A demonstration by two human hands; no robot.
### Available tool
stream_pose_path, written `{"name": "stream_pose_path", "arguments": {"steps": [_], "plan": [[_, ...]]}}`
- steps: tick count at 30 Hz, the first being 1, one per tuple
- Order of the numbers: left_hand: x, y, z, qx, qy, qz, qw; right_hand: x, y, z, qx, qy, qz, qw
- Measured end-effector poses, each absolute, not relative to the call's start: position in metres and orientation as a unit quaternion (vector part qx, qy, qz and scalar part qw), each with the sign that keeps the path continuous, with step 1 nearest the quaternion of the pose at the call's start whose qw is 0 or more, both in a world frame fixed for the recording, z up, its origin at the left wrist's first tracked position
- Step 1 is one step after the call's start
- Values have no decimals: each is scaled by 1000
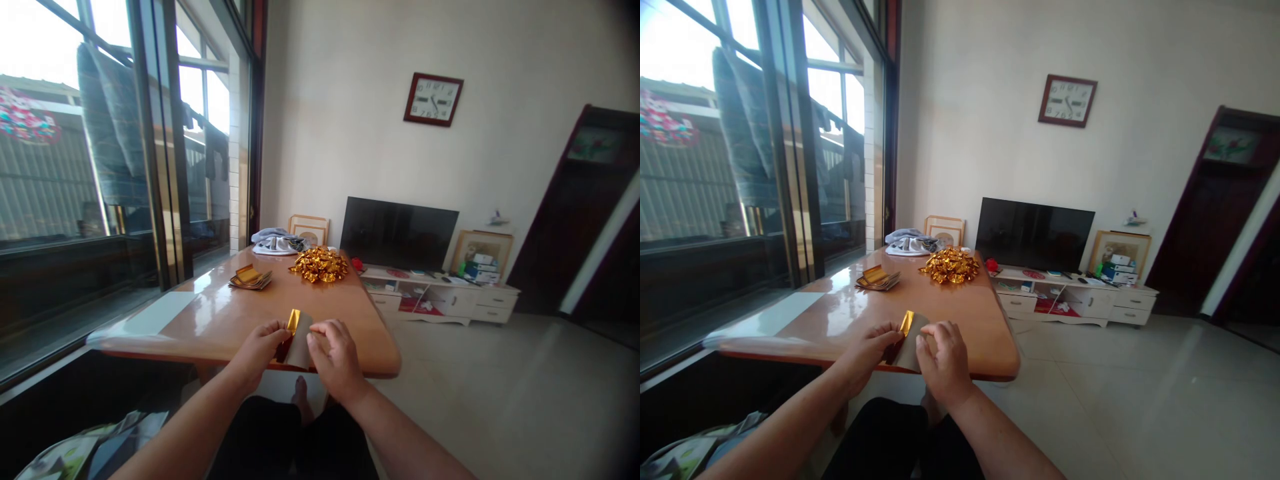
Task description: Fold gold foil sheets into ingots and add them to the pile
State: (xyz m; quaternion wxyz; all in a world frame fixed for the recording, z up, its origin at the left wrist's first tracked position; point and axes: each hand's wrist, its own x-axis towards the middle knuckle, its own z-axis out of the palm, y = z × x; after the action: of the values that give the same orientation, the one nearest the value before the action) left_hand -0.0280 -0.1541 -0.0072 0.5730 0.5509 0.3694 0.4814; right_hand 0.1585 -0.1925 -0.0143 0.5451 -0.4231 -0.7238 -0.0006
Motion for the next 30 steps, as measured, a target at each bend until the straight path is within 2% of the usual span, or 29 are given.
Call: {"name": "stream_pose_path", "arguments": {"steps": [4, 8, 11, 19, 30], "plan": [[-34, -150, -7, 535, 367, 446, 616, 171, -172, -15, -457, -675, 110, 568], [-36, -151, -1, 552, 369, 405, 629, 174, -160, -12, -447, -634, 322, 543], [-35, -154, 5, 563, 363, 375, 641, 172, -161, -7, -429, -613, 409, 522], [-34, -154, 5, 574, 379, 358, 631, 170, -165, -7, -453, -570, 435, 530], [-29, -130, 3, 615, 396, 386, 562, 176, -145, -14, -503, -536, 427, 526]]}}
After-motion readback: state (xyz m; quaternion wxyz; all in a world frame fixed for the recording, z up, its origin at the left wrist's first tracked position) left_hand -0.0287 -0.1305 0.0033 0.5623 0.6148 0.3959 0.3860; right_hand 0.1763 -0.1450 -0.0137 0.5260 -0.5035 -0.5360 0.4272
